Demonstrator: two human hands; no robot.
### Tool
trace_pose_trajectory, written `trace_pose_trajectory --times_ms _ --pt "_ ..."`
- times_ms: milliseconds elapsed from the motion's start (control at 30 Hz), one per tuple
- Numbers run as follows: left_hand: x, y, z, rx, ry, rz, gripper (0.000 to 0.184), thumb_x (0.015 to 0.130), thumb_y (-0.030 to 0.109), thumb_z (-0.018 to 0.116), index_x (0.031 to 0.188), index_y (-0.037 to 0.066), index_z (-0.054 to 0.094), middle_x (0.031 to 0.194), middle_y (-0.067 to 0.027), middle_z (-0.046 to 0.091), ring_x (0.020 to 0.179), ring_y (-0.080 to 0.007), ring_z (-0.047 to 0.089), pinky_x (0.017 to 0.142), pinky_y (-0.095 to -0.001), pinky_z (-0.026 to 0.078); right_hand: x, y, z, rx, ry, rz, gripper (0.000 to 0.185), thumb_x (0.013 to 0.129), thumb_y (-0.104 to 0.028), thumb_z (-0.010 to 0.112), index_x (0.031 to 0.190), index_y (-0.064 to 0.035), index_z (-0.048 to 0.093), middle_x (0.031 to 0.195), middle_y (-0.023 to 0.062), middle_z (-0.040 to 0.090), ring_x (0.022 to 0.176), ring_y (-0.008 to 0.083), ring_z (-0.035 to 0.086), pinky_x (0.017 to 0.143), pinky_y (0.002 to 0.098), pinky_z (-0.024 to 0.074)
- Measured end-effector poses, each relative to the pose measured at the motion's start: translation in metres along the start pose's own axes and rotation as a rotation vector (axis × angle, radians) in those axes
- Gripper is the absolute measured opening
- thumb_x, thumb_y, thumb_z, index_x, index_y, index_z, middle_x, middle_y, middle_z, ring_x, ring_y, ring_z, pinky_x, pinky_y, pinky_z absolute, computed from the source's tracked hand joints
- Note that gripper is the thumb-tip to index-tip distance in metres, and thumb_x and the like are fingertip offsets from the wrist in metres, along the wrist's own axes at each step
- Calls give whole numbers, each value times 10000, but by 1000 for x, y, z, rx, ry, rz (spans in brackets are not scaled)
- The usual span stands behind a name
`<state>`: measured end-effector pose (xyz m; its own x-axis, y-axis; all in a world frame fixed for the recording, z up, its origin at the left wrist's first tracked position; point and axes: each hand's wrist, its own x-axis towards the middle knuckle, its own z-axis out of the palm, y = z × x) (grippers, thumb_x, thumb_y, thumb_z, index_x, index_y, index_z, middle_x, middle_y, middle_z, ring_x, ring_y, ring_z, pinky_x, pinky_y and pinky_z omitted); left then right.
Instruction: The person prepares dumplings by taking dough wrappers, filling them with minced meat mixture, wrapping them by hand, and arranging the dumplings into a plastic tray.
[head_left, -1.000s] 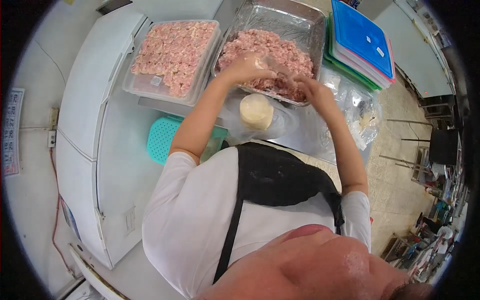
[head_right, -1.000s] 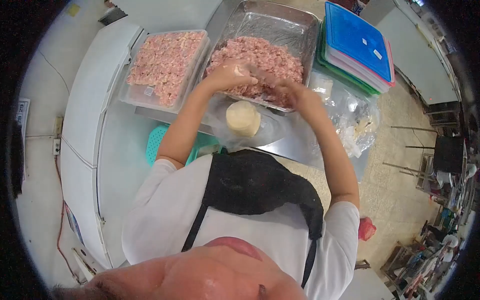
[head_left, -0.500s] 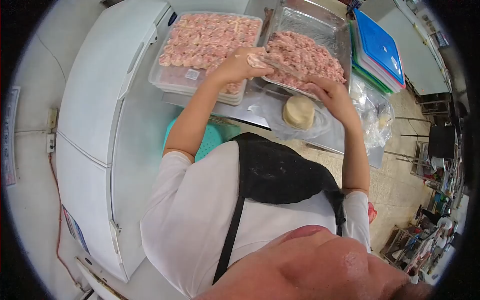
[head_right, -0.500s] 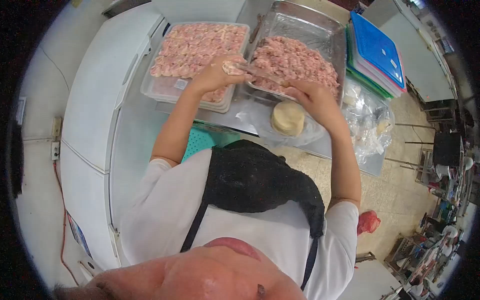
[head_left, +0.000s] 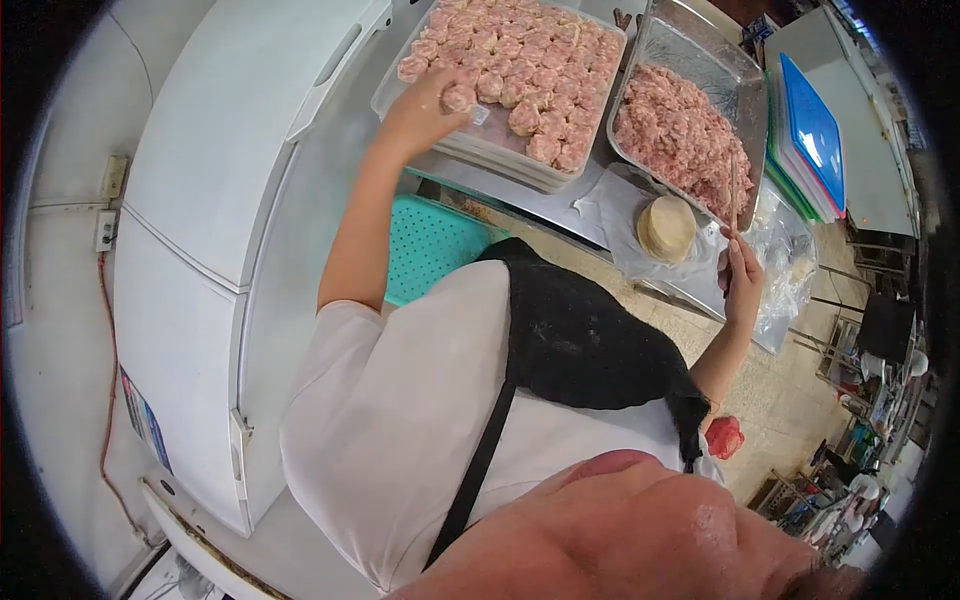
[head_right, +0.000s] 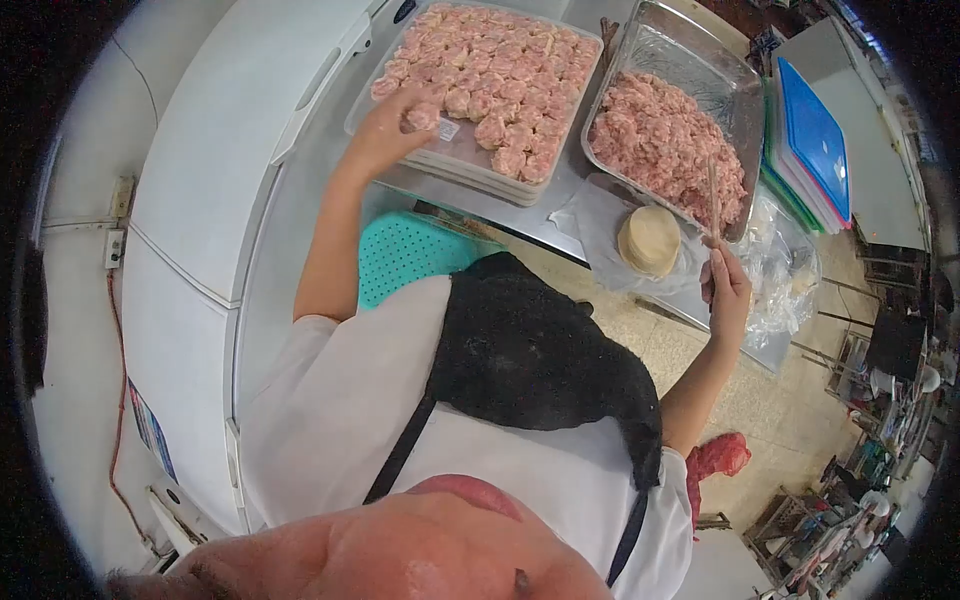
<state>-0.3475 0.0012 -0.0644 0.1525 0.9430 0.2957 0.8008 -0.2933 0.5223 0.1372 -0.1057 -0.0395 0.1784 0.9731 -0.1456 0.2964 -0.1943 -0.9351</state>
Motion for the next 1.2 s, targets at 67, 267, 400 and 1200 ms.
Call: trace_pose_trajectory --times_ms 67,267,400,1200 --pt "0 20 3 -14 -12 -52 710 699 249 713 1323 58 433 1073 -208 611 996 -358 584 883 -404 458 -2 3 0 -1 -10 4 303 954 -242 514 1158 -42 617 626 -55 451 485 15 357 433 175 259" --pt "11 44 31 -4 -152 -98 713 738 152 670 1379 110 360 1077 -233 602 996 -387 581 840 -446 460 3 -4 1 -4 -47 -16 301 945 -246 532 1153 -46 622 629 -61 454 489 17 356 438 175 263" --pt "13 38 54 -86 -105 -25 811 736 144 687 1435 169 277 1331 -181 481 1169 -351 506 956 -388 428 11 -5 3 7 -128 -1 286 935 -227 551 1137 -42 631 632 -67 448 498 14 354 440 176 259" --pt "10 244 137 -158 122 148 201 787 63 579 985 64 616 951 -126 595 961 -336 563 889 -411 436 129 1 -119 -1425 -247 -784 148 739 -125 544 660 -65 654 692 142 642 660 306 661 537 424 510"
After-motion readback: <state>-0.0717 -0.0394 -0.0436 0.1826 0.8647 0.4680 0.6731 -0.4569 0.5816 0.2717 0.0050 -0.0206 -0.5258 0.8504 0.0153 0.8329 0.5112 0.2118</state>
